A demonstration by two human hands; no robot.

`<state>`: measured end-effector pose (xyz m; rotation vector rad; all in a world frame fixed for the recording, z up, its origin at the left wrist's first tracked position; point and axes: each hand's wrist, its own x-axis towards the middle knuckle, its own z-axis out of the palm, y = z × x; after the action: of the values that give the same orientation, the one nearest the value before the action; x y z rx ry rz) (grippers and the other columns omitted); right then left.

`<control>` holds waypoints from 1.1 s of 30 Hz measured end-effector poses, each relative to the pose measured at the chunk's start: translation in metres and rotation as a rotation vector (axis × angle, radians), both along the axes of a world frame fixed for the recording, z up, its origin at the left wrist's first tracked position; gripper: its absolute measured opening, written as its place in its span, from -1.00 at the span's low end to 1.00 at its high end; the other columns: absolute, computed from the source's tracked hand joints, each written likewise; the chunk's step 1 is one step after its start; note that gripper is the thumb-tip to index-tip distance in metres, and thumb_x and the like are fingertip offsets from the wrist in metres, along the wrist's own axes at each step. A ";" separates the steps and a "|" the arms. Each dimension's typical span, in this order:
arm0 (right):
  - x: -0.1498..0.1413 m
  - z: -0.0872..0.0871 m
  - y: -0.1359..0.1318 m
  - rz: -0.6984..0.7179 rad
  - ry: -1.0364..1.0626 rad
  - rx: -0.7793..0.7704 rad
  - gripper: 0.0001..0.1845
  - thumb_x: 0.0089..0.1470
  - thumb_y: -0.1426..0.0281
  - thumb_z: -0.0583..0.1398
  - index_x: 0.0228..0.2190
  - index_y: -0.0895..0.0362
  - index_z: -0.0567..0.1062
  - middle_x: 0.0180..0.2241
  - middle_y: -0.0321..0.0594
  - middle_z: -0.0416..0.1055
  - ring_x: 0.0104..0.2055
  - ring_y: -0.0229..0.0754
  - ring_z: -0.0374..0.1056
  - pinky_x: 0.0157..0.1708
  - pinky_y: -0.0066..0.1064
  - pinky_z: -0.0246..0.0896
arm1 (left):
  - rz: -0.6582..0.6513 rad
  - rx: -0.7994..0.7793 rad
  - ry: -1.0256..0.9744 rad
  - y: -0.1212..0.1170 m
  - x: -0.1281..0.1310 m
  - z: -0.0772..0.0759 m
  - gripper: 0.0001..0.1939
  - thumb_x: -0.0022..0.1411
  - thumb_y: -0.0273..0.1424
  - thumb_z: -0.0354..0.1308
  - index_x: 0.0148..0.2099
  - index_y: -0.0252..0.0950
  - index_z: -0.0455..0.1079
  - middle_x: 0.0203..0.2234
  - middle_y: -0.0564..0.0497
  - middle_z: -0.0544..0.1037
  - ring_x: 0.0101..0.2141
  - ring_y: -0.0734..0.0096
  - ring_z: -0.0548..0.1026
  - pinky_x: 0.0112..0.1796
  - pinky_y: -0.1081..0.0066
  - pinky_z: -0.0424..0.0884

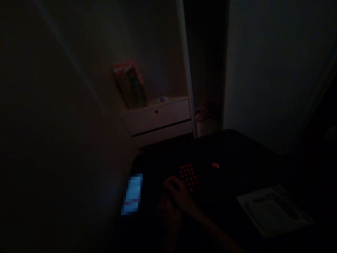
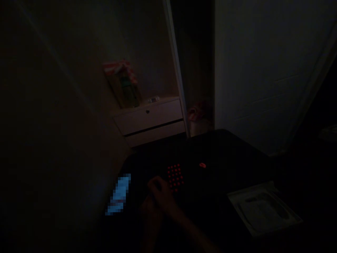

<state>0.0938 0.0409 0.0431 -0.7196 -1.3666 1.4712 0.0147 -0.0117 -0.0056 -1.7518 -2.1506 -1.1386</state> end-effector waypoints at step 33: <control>0.001 0.002 -0.001 -0.013 -0.008 -0.012 -0.81 0.10 0.23 0.20 -0.41 0.09 0.50 -0.42 -0.35 0.41 -0.31 -0.21 0.32 -0.28 -0.44 0.19 | 0.021 -0.010 0.002 0.000 0.001 -0.002 -0.81 0.09 -0.42 0.04 -0.31 -0.20 0.48 -0.47 -0.07 0.58 -0.44 0.32 0.54 -0.42 0.44 0.37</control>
<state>0.0949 0.0399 0.0446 -0.7420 -1.3578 1.4691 0.0156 -0.0121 -0.0071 -1.7289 -2.1721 -1.1223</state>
